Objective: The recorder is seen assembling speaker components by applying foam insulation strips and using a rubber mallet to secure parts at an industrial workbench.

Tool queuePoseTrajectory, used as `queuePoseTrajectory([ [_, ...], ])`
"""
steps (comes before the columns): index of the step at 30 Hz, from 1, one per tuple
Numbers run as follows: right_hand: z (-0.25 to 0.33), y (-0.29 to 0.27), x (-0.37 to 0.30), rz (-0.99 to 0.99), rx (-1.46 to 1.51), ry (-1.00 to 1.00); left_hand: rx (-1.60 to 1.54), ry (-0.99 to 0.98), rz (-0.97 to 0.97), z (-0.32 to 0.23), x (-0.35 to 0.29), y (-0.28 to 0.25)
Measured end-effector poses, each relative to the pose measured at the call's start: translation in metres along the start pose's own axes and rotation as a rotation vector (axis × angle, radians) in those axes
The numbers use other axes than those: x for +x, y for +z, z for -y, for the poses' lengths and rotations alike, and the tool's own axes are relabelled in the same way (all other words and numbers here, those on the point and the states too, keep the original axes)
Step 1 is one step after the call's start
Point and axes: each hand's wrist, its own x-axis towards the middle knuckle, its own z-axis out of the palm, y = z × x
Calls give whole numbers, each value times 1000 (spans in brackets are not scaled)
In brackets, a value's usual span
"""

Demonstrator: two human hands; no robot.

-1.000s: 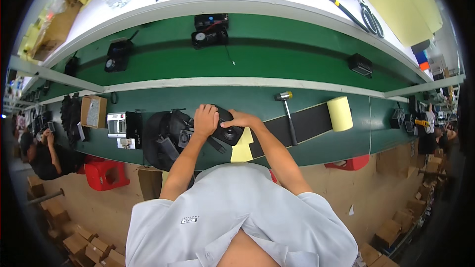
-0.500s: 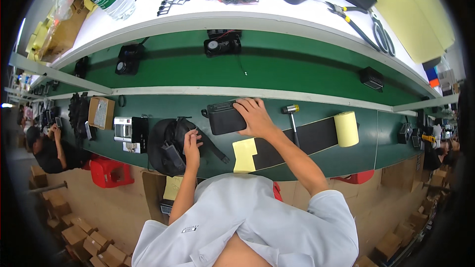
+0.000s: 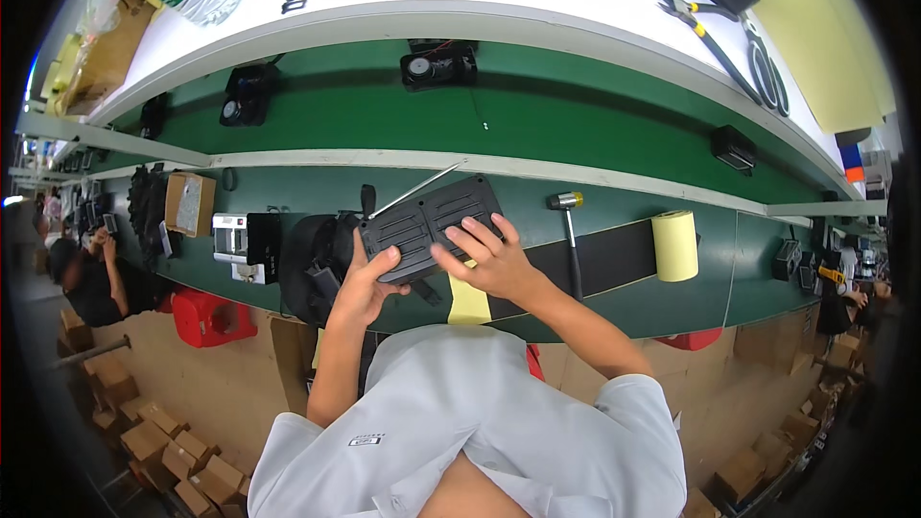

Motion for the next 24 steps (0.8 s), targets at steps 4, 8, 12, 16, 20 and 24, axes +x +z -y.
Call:
queuePoseTrajectory([
  [4, 0, -12, 4, -20, 192, 127, -2, 97, -29, 1, -11, 5],
  [8, -2, -37, 20, -148, 881, 846, 117, 149, 1, 3, -14, -3],
  [12, 0, -36, 2, -88, 1574, 1238, 175, 279, 61, 4, -21, 9],
  [16, 15, -52, 8, -27, 1675, 1438, 368, 355, 86, 9, -20, -2],
  [20, 27, -65, 14, -175, 1607, 1512, 275, 243, 92, 16, -25, 2],
  [24, 35, -72, 18, -267, 1578, 1545, 207, 235, 75, 15, -25, 0],
])
